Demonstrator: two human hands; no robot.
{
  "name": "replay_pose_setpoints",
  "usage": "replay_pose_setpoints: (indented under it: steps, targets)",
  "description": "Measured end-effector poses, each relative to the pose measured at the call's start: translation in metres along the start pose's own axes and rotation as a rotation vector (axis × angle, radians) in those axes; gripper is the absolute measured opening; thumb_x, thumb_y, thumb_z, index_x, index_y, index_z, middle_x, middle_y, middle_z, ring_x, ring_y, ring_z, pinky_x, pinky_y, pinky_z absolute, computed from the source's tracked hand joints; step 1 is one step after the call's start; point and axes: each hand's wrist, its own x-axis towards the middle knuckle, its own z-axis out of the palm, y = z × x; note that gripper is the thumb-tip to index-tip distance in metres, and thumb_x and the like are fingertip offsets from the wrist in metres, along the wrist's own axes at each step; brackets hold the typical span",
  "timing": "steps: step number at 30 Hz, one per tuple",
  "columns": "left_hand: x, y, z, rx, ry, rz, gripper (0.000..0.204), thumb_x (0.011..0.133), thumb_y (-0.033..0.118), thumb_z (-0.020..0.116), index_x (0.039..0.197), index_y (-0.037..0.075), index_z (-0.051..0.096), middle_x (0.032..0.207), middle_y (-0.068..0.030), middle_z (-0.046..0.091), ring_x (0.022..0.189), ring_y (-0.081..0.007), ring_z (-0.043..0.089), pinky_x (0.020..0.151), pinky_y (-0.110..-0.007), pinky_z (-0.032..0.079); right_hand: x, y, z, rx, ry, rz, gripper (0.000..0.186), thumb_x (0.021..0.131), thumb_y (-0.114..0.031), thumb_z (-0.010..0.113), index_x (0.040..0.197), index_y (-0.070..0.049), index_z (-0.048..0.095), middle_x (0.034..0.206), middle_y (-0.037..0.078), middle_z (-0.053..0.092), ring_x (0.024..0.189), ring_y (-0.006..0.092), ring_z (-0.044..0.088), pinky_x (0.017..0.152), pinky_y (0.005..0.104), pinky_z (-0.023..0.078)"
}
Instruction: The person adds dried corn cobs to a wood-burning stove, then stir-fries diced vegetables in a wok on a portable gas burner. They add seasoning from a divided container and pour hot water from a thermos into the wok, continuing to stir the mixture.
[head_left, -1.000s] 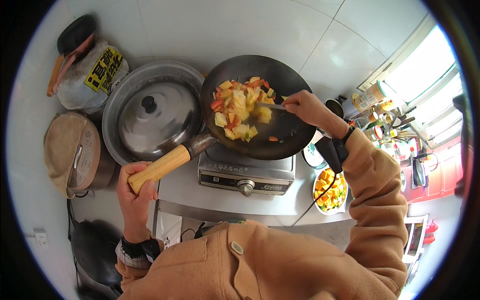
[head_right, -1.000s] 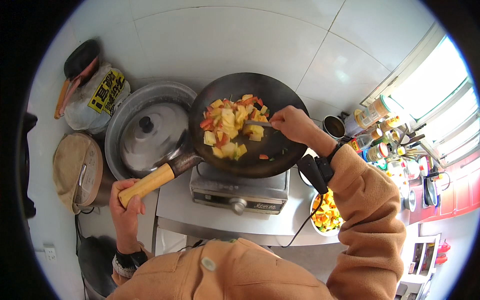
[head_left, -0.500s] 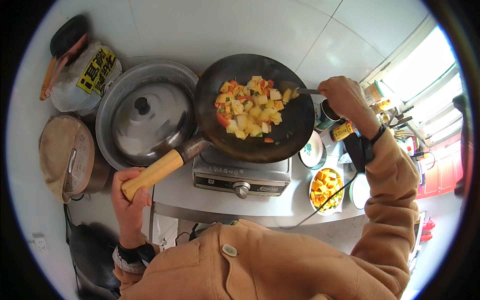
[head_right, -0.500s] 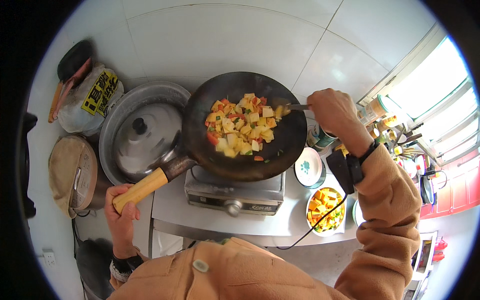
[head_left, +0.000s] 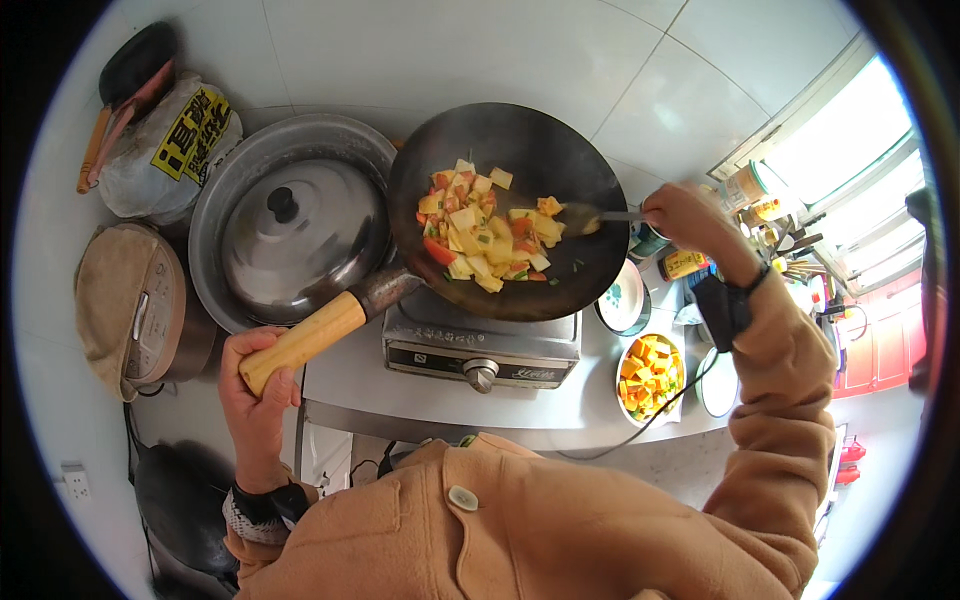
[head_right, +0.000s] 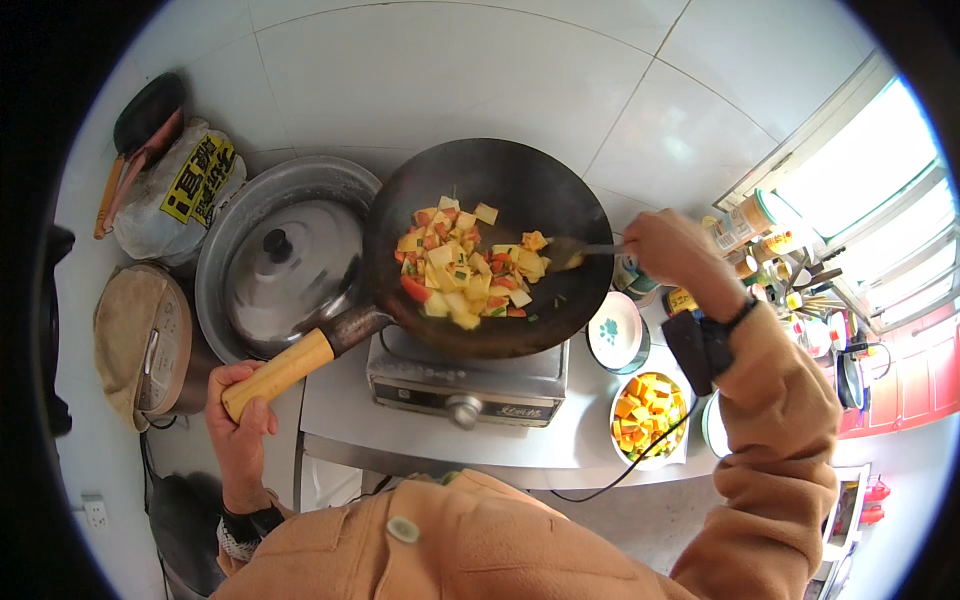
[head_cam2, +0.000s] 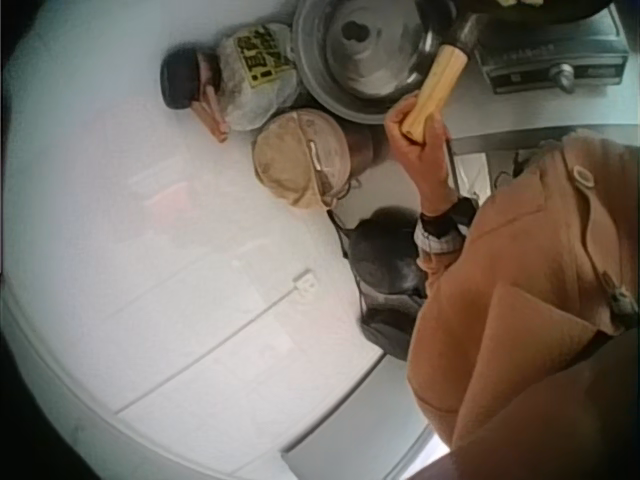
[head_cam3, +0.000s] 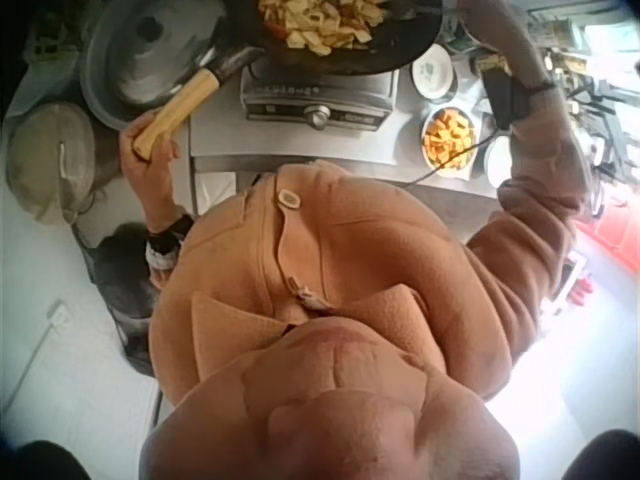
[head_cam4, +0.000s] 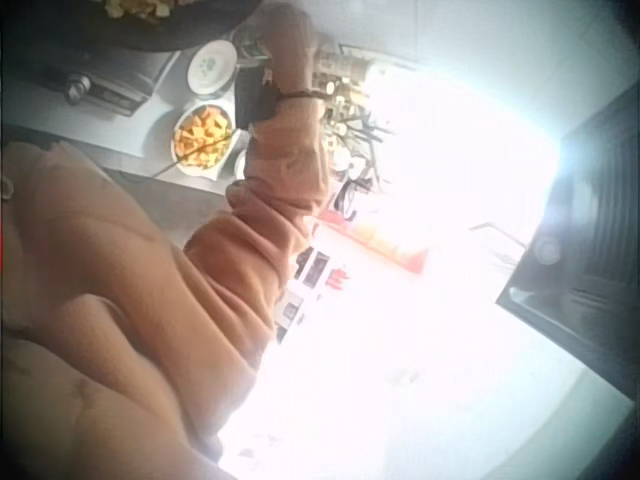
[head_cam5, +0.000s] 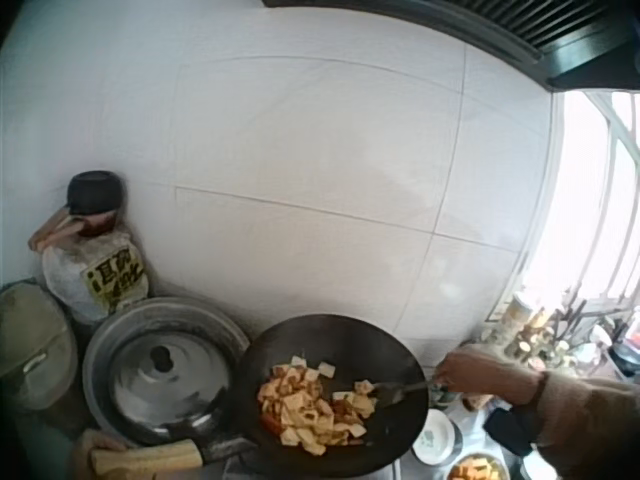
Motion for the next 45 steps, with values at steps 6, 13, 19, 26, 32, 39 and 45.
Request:
replay_pose_setpoints:
  steps: [6, 13, 19, 26, 32, 39, 45]
  targets:
    - [0.0, 0.003, 0.002, -0.016, -0.006, 0.008, 0.025, 0.087, 0.004, 0.062, 0.11, 0.004, 0.051, 0.114, -0.0115, 0.054, 0.078, -0.0085, 0.053, 0.057, -0.021, 0.048, 0.026, -0.043, 0.026, 0.31, 0.159, -0.141, 0.021, 0.088, -0.024, 0.057, 0.1, -0.012, 0.071, 0.092, 0.013, 0.069, 0.088, 0.0339, 0.065, 0.078, 0.0436, 0.052]
    - [0.001, -0.002, 0.002, -0.048, 0.012, 0.006, 0.026, 0.086, 0.001, 0.062, 0.109, 0.004, 0.052, 0.114, -0.0117, 0.054, 0.075, -0.0087, 0.053, 0.057, -0.021, 0.048, -0.011, -0.004, -0.02, -0.024, -0.236, -0.048, 0.019, 0.087, -0.025, 0.06, 0.093, -0.013, 0.073, 0.077, 0.008, 0.068, 0.076, 0.0254, 0.067, 0.069, 0.0386, 0.053]
    - [0.001, -0.001, 0.0, -0.039, -0.012, 0.019, 0.026, 0.086, 0.0, 0.061, 0.11, 0.003, 0.051, 0.115, -0.0123, 0.054, 0.074, -0.0089, 0.053, 0.057, -0.021, 0.048, 0.026, -0.065, 0.035, 0.948, -0.424, -0.013, 0.025, 0.095, -0.025, 0.056, 0.098, -0.005, 0.071, 0.055, -0.006, 0.043, 0.043, 0.0072, 0.038, 0.04, 0.0261, 0.031]
    - [0.0, 0.002, 0.004, -0.053, 0.026, 0.0, 0.026, 0.086, 0.0, 0.06, 0.109, 0.003, 0.05, 0.114, -0.0121, 0.055, 0.071, -0.0086, 0.053, 0.058, -0.021, 0.048, 0.042, -0.056, 0.037, 0.113, 0.205, 0.099, 0.02, 0.088, -0.02, 0.059, 0.103, -0.013, 0.07, 0.088, 0.011, 0.068, 0.086, 0.0283, 0.068, 0.074, 0.0434, 0.053]
    - [0.001, 0.002, 0.0, -0.033, -0.023, 0.015, 0.027, 0.085, -0.001, 0.061, 0.109, 0.004, 0.05, 0.115, -0.0123, 0.054, 0.069, -0.0086, 0.053, 0.057, -0.021, 0.048, -0.005, -0.094, -0.007, -0.079, 0.277, -0.244, 0.029, 0.078, -0.006, 0.057, 0.103, -0.015, 0.068, 0.097, 0.009, 0.064, 0.082, 0.0315, 0.067, 0.069, 0.0429, 0.054]
    - [0.001, -0.001, 0.003, -0.042, 0.006, 0.007, 0.026, 0.085, -0.002, 0.06, 0.109, 0.004, 0.051, 0.116, -0.0121, 0.053, 0.076, -0.0091, 0.053, 0.057, -0.021, 0.048, -0.029, -0.11, -0.004, 0.048, 0.242, -0.311, 0.023, 0.082, -0.013, 0.063, 0.104, -0.016, 0.069, 0.086, 0.008, 0.063, 0.078, 0.0316, 0.065, 0.066, 0.0428, 0.053]
    - [0.001, -0.001, 0.0, -0.03, -0.021, 0.012, 0.025, 0.086, -0.001, 0.06, 0.109, 0.004, 0.051, 0.115, -0.0117, 0.053, 0.078, -0.0091, 0.053, 0.057, -0.02, 0.048, -0.038, -0.044, -0.022, -0.095, 0.102, 0.124, 0.02, 0.087, -0.013, 0.059, 0.102, -0.015, 0.072, 0.089, 0.009, 0.067, 0.084, 0.0301, 0.065, 0.072, 0.044, 0.051]
